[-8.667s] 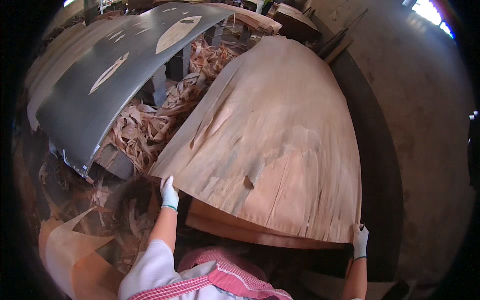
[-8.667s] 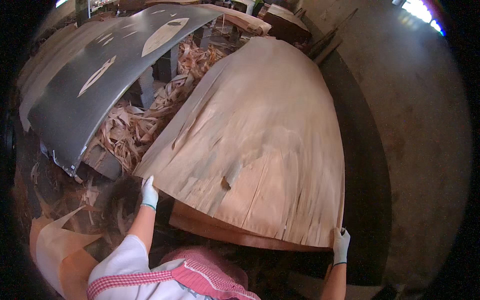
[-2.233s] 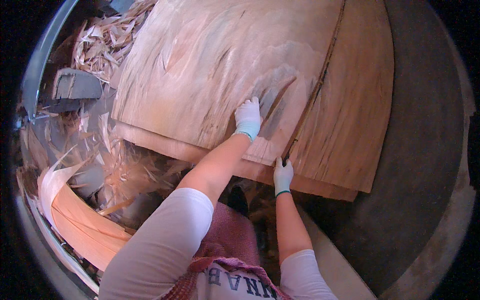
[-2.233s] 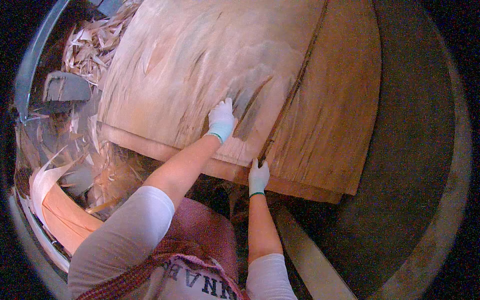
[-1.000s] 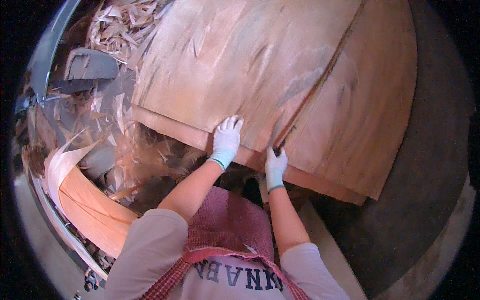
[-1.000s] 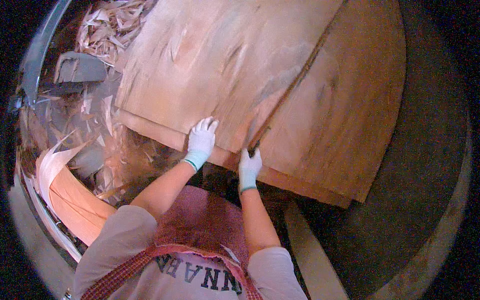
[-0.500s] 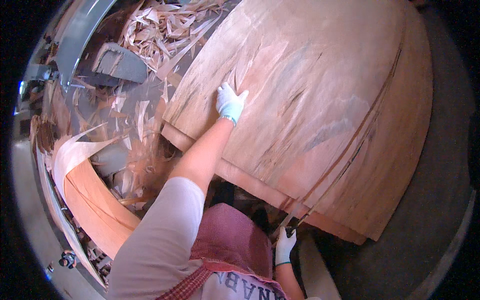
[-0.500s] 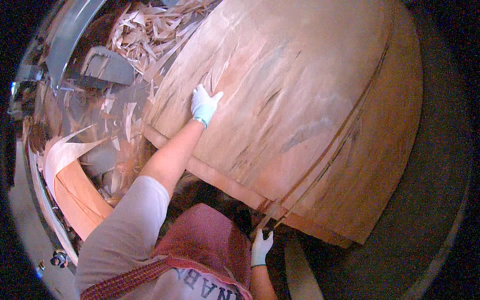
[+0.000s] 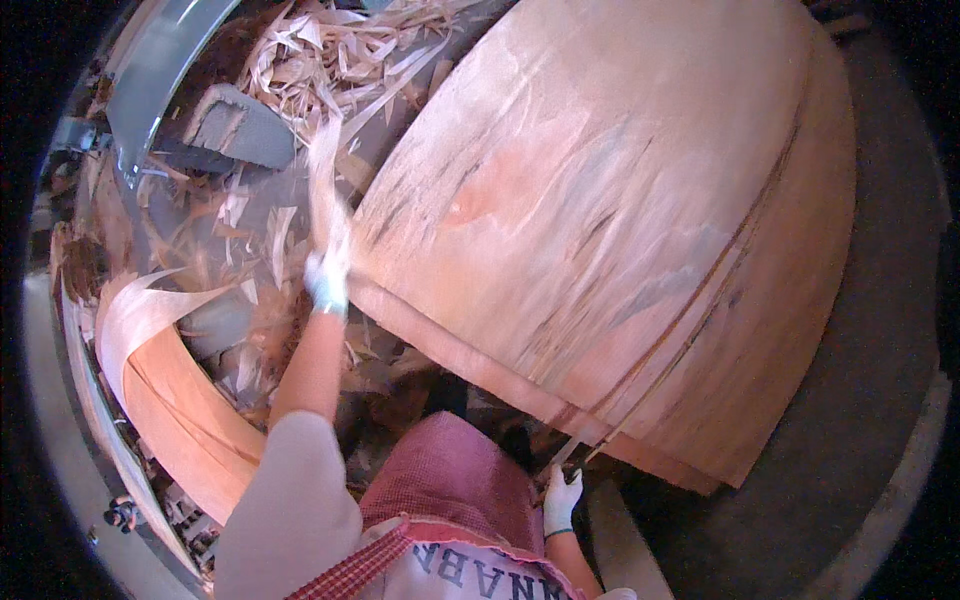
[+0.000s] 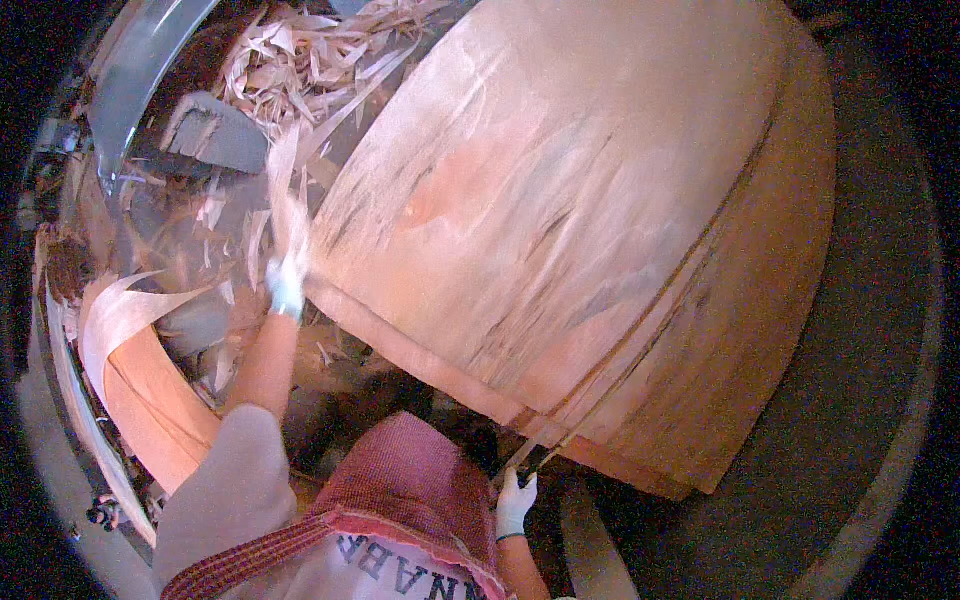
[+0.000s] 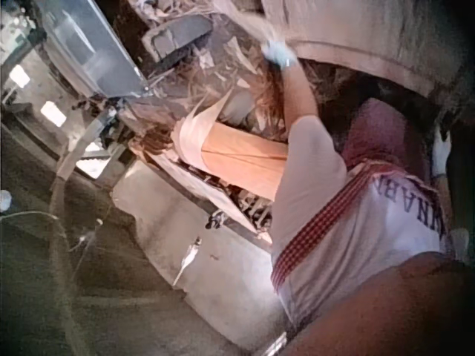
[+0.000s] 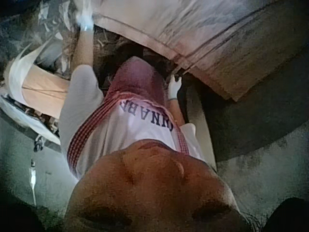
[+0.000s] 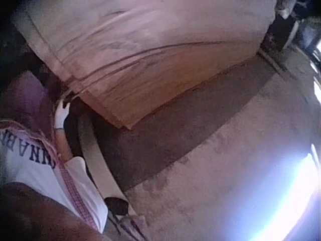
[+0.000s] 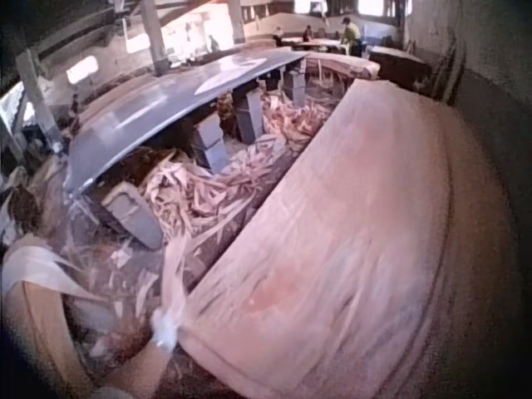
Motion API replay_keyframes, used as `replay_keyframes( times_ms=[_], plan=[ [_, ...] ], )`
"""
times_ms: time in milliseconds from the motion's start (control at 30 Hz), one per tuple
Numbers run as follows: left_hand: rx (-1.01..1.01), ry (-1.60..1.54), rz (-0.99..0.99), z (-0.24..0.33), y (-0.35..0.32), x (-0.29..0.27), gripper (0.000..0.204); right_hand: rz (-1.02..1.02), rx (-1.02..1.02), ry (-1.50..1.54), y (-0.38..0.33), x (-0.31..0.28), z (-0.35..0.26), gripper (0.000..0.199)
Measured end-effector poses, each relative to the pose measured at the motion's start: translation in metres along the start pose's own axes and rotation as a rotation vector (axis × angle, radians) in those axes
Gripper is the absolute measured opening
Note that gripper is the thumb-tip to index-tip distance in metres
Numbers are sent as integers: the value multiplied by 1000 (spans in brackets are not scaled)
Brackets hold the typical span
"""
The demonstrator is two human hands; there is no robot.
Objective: The person applies adhesive tape to cracks and edges of wood veneer sheets, cuts the tape, and moves sheets between work surfaces in a workshop.
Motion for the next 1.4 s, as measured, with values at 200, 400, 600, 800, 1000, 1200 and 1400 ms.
replay_keyframes(
  times_ms=[200, 400, 600, 800, 1000, 1200, 1400],
  plan=[
    [168, 1951, -590, -50, -107, -295, 35, -183, -100, 115, -97, 45, -88, 11],
    [25, 1692, -749, -40, -229, -156, 54, -289, -263, 170, -153, 101, -144, 16],
    [-499, 478, -1396, 13, -340, 39, 35, -672, -369, 42, -244, 162, -190, 34],
    [-536, 704, -1470, 145, -392, 68, 39, -887, -644, -500, -323, 170, -223, 54],
    [-440, 570, -1184, 180, -369, -15, 32, -1121, -846, -892, -368, 194, -168, 61],
    [373, 1021, -978, 202, -339, -134, 41, -981, -1040, -561, -333, 184, -156, 35],
    [294, 1075, -737, 224, -260, -231, 38, -752, -853, -707, -334, 203, -208, 25]
  ],
)
Point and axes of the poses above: each hand's wrist, its own y-axis towards the middle knuckle, its own x-axis out of the palm, z = x × y, the point moved 8 cm from there along y, towards the middle knuckle, and after that the axes turned 1 degree about -x, right-handed, at the moved point
